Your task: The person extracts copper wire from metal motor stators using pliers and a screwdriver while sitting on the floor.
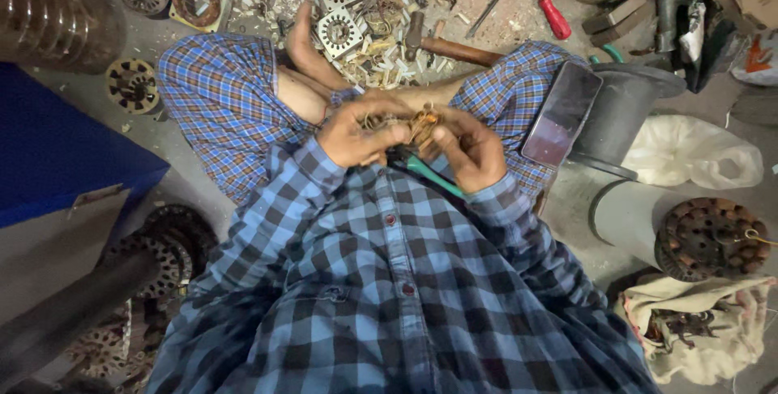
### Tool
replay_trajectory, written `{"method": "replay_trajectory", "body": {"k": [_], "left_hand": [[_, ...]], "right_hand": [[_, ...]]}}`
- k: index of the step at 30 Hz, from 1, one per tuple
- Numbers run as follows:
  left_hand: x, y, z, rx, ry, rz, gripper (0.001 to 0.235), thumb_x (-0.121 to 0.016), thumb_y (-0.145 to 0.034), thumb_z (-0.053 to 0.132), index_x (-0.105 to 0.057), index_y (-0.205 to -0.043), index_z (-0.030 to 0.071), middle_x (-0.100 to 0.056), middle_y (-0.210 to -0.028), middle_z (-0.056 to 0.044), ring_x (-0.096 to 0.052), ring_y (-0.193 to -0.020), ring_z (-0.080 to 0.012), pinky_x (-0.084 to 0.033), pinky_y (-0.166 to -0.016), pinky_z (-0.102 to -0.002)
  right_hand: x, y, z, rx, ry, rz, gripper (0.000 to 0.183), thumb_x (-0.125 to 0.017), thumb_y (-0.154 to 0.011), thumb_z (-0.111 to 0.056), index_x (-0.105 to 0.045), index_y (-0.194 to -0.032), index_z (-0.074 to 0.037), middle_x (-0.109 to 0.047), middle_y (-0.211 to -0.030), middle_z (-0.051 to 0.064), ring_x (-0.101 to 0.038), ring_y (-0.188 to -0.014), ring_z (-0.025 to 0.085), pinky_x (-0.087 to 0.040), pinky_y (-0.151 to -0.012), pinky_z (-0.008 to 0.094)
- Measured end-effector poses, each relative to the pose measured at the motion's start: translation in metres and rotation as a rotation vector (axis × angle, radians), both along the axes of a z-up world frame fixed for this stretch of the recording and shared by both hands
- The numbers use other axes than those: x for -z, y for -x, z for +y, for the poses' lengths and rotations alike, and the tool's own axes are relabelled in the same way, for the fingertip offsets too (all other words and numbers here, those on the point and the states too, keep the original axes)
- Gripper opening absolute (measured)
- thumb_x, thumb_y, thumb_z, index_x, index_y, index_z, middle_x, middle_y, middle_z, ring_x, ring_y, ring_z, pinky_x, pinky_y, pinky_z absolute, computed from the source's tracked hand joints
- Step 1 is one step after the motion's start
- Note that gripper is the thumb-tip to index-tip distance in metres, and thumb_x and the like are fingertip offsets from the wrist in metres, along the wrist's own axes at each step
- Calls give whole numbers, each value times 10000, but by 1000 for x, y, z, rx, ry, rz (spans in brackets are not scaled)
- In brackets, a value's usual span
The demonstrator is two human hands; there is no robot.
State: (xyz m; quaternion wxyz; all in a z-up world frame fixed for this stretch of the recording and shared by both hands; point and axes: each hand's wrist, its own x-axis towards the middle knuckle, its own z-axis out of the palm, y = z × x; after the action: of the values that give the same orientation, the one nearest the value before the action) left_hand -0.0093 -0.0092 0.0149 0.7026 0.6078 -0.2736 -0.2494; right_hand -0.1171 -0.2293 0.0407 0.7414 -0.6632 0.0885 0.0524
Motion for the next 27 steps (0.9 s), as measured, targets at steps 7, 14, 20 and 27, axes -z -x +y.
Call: {"method": "replay_trajectory", "body": {"k": [7,14,20,27], "left_hand": [[-17,2,-6,-357,-373,0,200,-723,-1010,212,-757,-1049,19,-681,-944,-115,-629,-829,-233,-521,-703,-344],[-48,6,-8,-621,-474,-604,165,-739,-1051,178,-760,-1082,17,-599,-1099,-165,-648,-1010,-325,-532,-875,-427],[-46,9,-26,-506,-482,-620,183,-803,-923,226,-763,-997,63,-633,-1028,-144,-651,-975,-342,-535,-821,-446],[-20,-47,4,-824,-720,-530,256,-676,-921,166,-775,-1158,172,-608,-1160,-146,-652,-980,-335,-565,-846,-441]], "right_hand": [[8,7,-8,-95,-128,-6,384,-609,-993,-30,-578,-1369,39,-711,-1035,80,-646,-824,105,-531,-711,250],[-12,20,-13,-192,-193,69,340,-556,-1027,-65,-590,-1351,31,-685,-968,55,-580,-739,86,-445,-623,225],[-3,0,-3,-56,-359,-147,174,-595,-1054,-60,-531,-1208,-8,-679,-988,125,-648,-826,179,-540,-724,318],[-12,7,-13,40,-470,-191,171,-631,-986,37,-510,-1073,-47,-732,-1037,199,-704,-791,222,-583,-698,357]]}}
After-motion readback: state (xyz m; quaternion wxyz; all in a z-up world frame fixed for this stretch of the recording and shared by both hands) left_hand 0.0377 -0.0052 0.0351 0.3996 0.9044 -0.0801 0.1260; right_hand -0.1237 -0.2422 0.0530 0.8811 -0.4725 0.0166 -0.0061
